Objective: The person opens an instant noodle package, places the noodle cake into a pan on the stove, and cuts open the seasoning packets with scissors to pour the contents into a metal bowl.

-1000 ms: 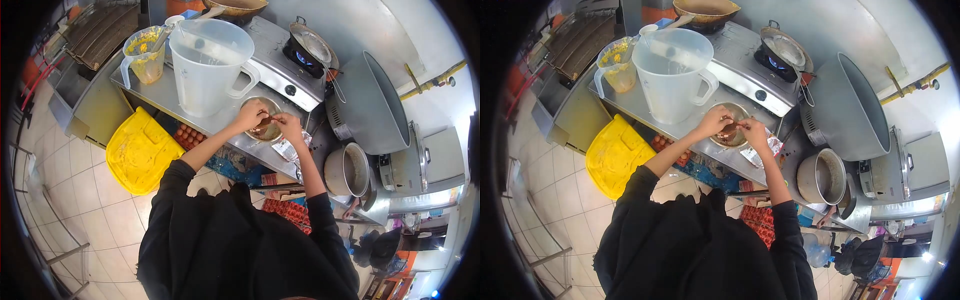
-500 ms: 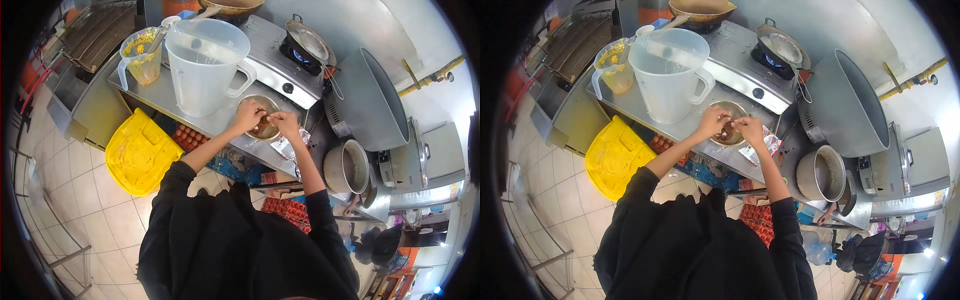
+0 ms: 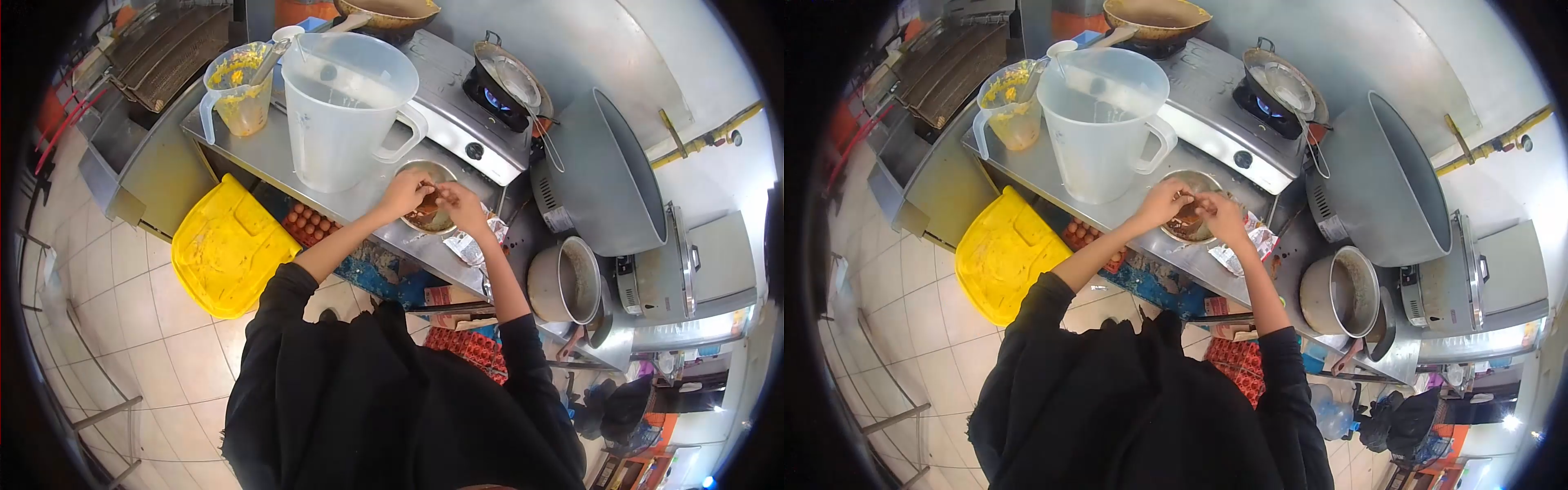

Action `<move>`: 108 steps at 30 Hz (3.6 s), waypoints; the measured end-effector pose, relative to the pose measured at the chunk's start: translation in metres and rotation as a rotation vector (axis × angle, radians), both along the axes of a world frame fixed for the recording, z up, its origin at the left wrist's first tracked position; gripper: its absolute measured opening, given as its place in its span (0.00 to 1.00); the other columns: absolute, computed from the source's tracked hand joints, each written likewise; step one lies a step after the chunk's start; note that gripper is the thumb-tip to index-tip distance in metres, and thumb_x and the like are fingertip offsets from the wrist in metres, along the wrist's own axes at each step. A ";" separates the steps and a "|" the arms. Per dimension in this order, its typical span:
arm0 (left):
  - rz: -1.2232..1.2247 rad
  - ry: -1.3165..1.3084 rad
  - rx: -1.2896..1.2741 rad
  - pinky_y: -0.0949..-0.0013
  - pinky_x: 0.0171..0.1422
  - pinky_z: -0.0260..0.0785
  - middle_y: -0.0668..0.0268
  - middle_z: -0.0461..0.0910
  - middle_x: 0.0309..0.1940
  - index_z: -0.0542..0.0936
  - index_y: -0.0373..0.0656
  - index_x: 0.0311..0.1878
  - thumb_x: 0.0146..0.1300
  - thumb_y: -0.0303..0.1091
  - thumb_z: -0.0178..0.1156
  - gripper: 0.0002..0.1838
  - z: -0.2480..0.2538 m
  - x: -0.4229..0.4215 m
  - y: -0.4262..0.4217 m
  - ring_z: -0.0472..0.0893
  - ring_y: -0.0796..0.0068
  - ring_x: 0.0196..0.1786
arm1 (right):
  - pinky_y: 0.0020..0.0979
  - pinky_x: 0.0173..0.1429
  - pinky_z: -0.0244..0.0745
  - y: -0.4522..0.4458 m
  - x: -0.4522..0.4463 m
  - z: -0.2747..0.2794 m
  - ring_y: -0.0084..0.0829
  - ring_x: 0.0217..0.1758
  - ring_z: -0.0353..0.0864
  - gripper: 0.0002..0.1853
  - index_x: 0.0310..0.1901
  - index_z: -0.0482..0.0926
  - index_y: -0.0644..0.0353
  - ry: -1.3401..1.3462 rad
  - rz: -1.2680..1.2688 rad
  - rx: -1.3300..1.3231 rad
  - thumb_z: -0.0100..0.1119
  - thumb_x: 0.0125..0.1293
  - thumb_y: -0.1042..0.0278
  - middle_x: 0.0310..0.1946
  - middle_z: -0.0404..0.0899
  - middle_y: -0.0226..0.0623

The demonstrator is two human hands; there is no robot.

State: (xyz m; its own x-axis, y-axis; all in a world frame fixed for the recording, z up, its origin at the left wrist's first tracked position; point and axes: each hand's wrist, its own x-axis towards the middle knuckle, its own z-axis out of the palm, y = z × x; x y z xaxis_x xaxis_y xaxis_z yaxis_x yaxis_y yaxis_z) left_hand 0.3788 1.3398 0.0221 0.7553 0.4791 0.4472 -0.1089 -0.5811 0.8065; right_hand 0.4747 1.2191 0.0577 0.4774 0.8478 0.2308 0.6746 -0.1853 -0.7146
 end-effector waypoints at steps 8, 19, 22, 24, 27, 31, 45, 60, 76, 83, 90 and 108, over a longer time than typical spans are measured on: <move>-0.037 -0.031 0.001 0.63 0.37 0.62 0.57 0.71 0.26 0.73 0.38 0.26 0.45 0.26 0.52 0.04 0.013 -0.007 -0.011 0.71 0.57 0.32 | 0.33 0.28 0.64 0.004 -0.006 0.012 0.41 0.23 0.70 0.07 0.26 0.74 0.65 -0.365 0.037 -0.134 0.58 0.43 0.72 0.20 0.70 0.45; -0.064 -0.057 -0.008 0.68 0.32 0.62 0.59 0.70 0.22 0.74 0.39 0.28 0.47 0.30 0.55 0.06 0.003 0.002 -0.008 0.71 0.64 0.26 | 0.36 0.28 0.65 0.001 0.001 0.003 0.47 0.24 0.71 0.08 0.25 0.73 0.65 -0.333 0.047 -0.198 0.57 0.43 0.70 0.20 0.71 0.49; -0.074 -0.020 -0.067 0.68 0.32 0.62 0.60 0.71 0.22 0.73 0.39 0.27 0.47 0.30 0.55 0.06 0.007 0.001 -0.010 0.71 0.65 0.26 | 0.35 0.27 0.65 0.002 0.005 -0.002 0.46 0.23 0.71 0.09 0.25 0.73 0.66 -0.384 0.045 -0.206 0.57 0.43 0.70 0.19 0.70 0.49; -0.109 -0.017 -0.102 0.68 0.32 0.62 0.60 0.71 0.22 0.73 0.39 0.28 0.47 0.30 0.55 0.06 0.009 0.001 -0.009 0.72 0.66 0.26 | 0.34 0.27 0.65 0.003 0.003 -0.004 0.45 0.22 0.71 0.09 0.24 0.73 0.67 -0.299 0.041 -0.108 0.57 0.43 0.69 0.18 0.70 0.49; -0.155 -0.035 -0.099 0.68 0.32 0.63 0.60 0.72 0.22 0.73 0.39 0.27 0.47 0.30 0.54 0.06 0.009 0.003 -0.005 0.72 0.65 0.27 | 0.33 0.27 0.65 0.004 -0.003 -0.003 0.43 0.22 0.71 0.09 0.25 0.73 0.66 -0.254 0.013 -0.138 0.57 0.43 0.70 0.18 0.71 0.48; -0.160 -0.064 -0.007 0.67 0.32 0.63 0.59 0.72 0.22 0.71 0.38 0.27 0.48 0.29 0.53 0.05 0.003 0.004 -0.002 0.72 0.61 0.28 | 0.33 0.27 0.65 0.006 -0.001 -0.008 0.44 0.22 0.71 0.08 0.25 0.73 0.66 -0.320 0.012 -0.153 0.57 0.43 0.70 0.18 0.71 0.47; -0.233 -0.013 0.072 0.64 0.37 0.65 0.57 0.75 0.28 0.69 0.43 0.36 0.44 0.26 0.55 0.13 -0.001 0.001 0.007 0.74 0.58 0.34 | 0.37 0.30 0.64 0.007 0.004 0.002 0.47 0.25 0.70 0.10 0.23 0.73 0.66 -0.437 0.071 -0.219 0.58 0.45 0.68 0.20 0.70 0.49; -0.228 -0.042 -0.081 0.69 0.33 0.66 0.59 0.75 0.22 0.73 0.41 0.35 0.39 0.24 0.59 0.14 -0.005 0.003 0.010 0.76 0.66 0.27 | 0.28 0.33 0.69 0.012 0.003 -0.010 0.37 0.28 0.76 0.09 0.29 0.75 0.64 -0.194 -0.028 -0.078 0.60 0.42 0.75 0.23 0.75 0.44; -0.112 0.250 0.313 0.60 0.36 0.66 0.52 0.74 0.22 0.77 0.41 0.24 0.37 0.27 0.56 0.06 0.001 0.014 0.020 0.74 0.55 0.31 | 0.33 0.33 0.69 0.017 -0.005 -0.010 0.42 0.29 0.75 0.08 0.27 0.73 0.65 -0.351 -0.060 -0.033 0.58 0.42 0.75 0.26 0.74 0.46; -0.104 0.418 0.443 0.60 0.36 0.67 0.50 0.74 0.23 0.76 0.35 0.21 0.35 0.24 0.55 0.06 -0.001 0.016 0.016 0.74 0.54 0.31 | 0.35 0.34 0.68 0.016 -0.004 -0.013 0.44 0.30 0.72 0.10 0.29 0.74 0.63 -0.462 0.004 -0.084 0.55 0.39 0.79 0.25 0.72 0.44; -0.078 0.289 0.401 0.60 0.36 0.67 0.50 0.73 0.22 0.75 0.34 0.22 0.36 0.25 0.54 0.06 -0.007 0.013 0.011 0.74 0.54 0.30 | 0.39 0.36 0.67 0.013 0.007 -0.016 0.45 0.31 0.72 0.08 0.27 0.75 0.62 -0.472 -0.032 -0.151 0.56 0.41 0.76 0.26 0.72 0.45; -0.153 0.422 0.443 0.59 0.36 0.66 0.49 0.73 0.22 0.75 0.34 0.21 0.34 0.25 0.53 0.07 -0.004 0.010 0.010 0.74 0.53 0.30 | 0.39 0.38 0.67 0.010 -0.003 -0.014 0.47 0.34 0.71 0.11 0.28 0.73 0.63 -0.456 0.013 -0.187 0.51 0.37 0.82 0.28 0.70 0.46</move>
State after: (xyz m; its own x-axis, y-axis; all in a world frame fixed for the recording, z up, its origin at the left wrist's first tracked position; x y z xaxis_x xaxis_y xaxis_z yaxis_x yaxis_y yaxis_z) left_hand 0.3885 1.3495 0.0184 0.9554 0.1893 0.2266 0.0581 -0.8730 0.4842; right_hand 0.4714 1.2288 0.0439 0.3523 0.8999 0.2571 0.9140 -0.2717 -0.3014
